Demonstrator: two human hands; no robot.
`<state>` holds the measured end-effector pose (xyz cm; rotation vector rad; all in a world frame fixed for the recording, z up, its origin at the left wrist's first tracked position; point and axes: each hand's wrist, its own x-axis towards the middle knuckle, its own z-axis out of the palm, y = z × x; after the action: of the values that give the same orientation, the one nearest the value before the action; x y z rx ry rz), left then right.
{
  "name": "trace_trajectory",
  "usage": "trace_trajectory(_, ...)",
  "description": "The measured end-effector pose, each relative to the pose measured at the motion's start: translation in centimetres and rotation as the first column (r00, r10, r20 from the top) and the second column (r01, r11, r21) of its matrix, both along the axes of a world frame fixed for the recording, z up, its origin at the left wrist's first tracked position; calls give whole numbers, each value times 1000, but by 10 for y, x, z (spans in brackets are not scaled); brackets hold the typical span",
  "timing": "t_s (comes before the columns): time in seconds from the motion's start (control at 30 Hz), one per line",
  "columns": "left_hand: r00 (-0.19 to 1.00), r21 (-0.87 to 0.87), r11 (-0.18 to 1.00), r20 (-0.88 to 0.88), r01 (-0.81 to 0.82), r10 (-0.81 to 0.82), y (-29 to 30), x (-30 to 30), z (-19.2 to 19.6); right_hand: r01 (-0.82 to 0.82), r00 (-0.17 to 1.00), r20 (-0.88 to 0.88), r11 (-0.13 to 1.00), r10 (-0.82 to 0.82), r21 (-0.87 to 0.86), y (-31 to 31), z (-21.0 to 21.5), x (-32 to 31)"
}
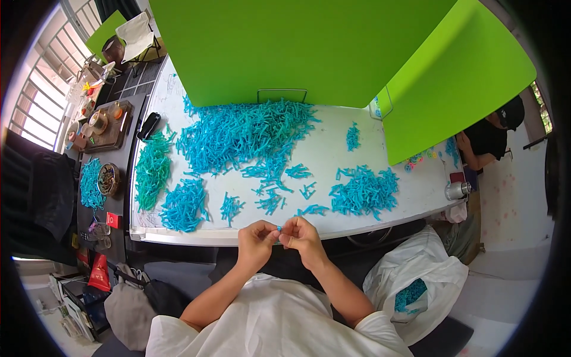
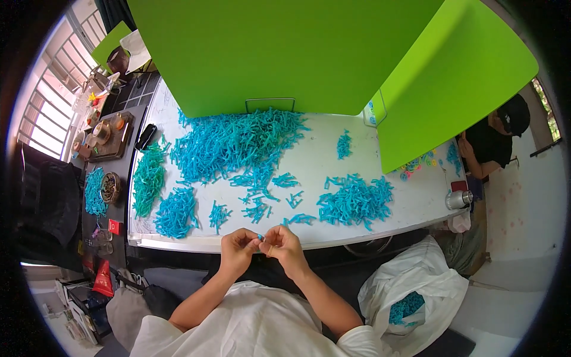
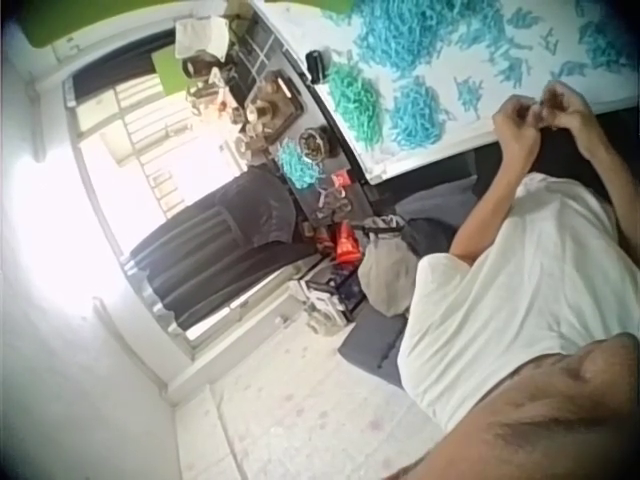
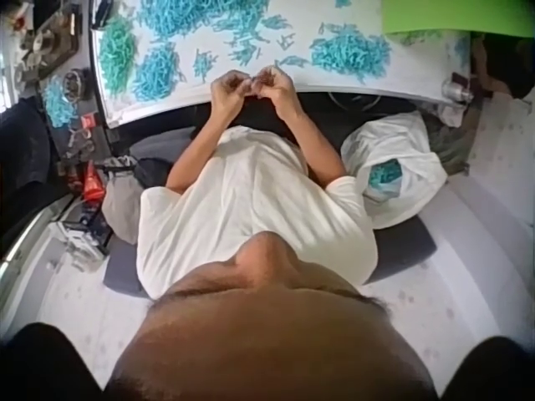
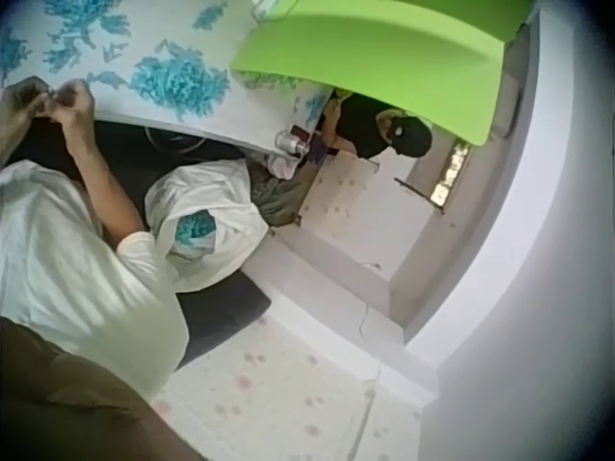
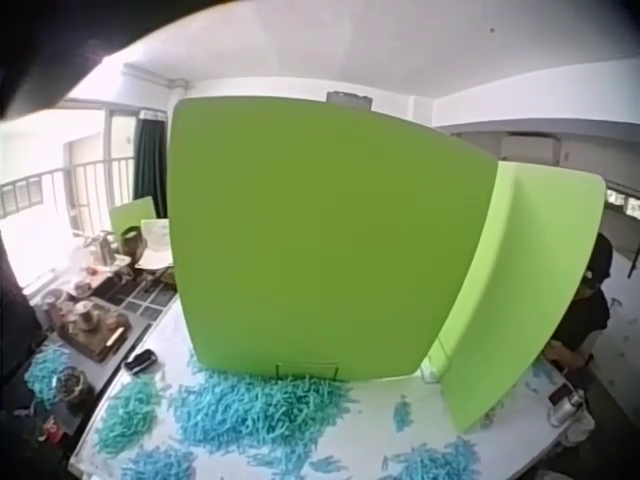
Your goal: Sorting and inspecting blue shredded paper pieces on a desk.
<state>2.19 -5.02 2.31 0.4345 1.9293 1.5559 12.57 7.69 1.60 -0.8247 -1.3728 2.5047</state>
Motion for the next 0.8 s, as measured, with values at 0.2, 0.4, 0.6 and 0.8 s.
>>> trace_trajectory(0.2, 811, -35, 998, -582, 46, -58, 7, -9, 6, -209, 975, 32, 952, 221, -226, 10, 5, 14)
trace_trajectory(0.4, 788, -152, 988, -610, -12, -84, 25, -51, 3, 57, 990, 103, 951, -92, 303, 32, -4, 34)
trace_trajectory(0.6, 481, -269, 951, -821, 150, -308, 81, -81, -17, 62, 907, 224, 641, -356, 765, 46, -3, 35)
trace_trajectory(0.8, 341, -495, 851, -780, 178, -525, 98, -86, -27, -8, 917, 8, 1, -399, 1000, 44, -5, 22)
